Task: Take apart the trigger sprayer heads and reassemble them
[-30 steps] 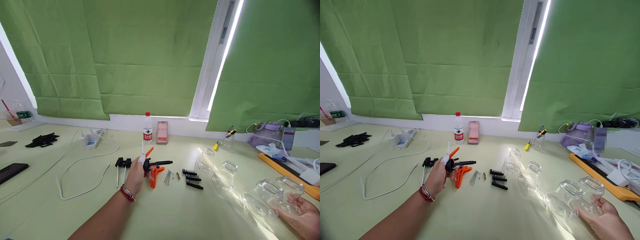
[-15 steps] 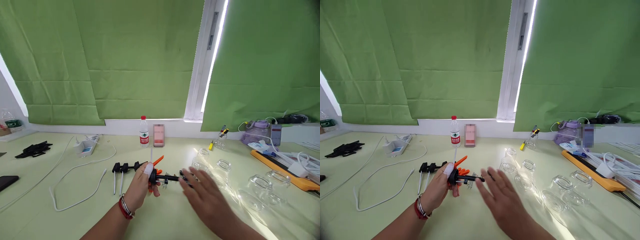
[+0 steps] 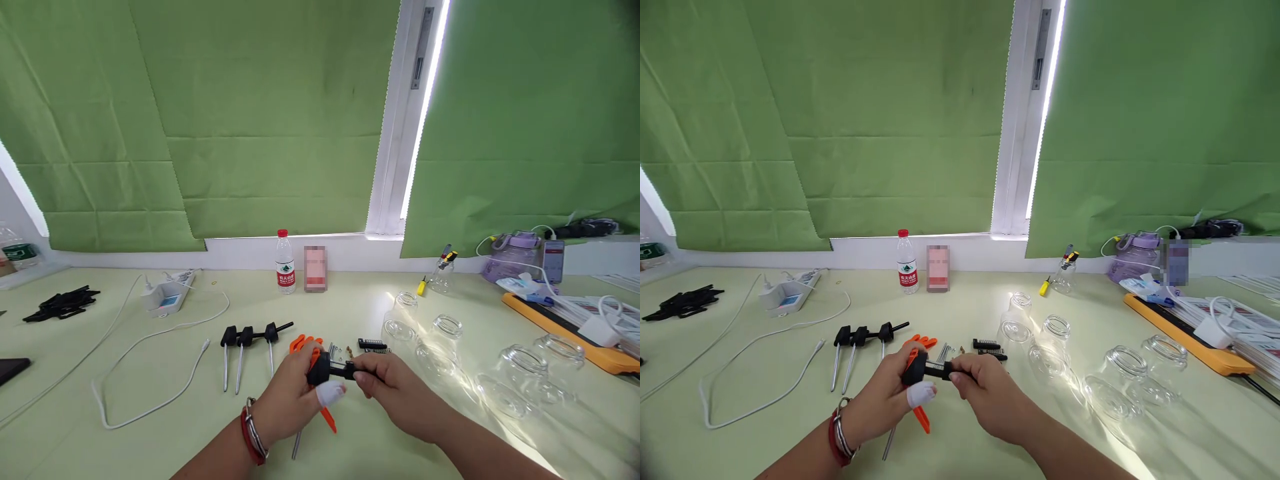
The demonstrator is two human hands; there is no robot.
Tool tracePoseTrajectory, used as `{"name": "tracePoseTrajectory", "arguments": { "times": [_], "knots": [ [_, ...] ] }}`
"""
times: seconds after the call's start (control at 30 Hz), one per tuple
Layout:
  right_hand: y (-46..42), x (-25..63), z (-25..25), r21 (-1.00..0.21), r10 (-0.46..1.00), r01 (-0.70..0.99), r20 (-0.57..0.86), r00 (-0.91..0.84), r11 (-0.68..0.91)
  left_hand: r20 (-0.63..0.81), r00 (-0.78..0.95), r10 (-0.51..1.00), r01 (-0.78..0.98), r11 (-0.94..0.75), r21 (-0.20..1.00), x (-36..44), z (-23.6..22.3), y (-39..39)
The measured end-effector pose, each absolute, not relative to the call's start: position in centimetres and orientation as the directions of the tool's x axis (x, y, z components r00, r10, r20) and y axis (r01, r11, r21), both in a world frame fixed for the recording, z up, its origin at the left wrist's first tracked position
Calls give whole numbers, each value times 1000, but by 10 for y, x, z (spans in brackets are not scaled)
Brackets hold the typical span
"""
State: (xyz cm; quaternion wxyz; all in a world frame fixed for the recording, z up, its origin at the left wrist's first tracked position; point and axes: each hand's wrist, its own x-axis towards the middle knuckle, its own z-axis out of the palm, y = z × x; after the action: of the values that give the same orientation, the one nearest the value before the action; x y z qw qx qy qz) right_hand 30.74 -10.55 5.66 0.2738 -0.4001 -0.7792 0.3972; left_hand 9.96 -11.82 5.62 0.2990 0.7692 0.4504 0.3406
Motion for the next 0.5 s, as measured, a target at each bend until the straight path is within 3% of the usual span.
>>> {"name": "tracePoseTrajectory", "arguments": {
  "times": [0.13,0.27,0.5],
  "knots": [
    [-93,305,26,-941,897,315,-28,-441,125,10,270,963,476,-143,868,108,48,-110],
    [-92,304,1,-942,895,336,-137,-425,15,-191,233,953,560,29,828,107,35,-108],
    [-97,300,-13,-906,934,409,-53,-354,103,-115,228,967,784,-113,611,97,15,-116]
  ]
}}
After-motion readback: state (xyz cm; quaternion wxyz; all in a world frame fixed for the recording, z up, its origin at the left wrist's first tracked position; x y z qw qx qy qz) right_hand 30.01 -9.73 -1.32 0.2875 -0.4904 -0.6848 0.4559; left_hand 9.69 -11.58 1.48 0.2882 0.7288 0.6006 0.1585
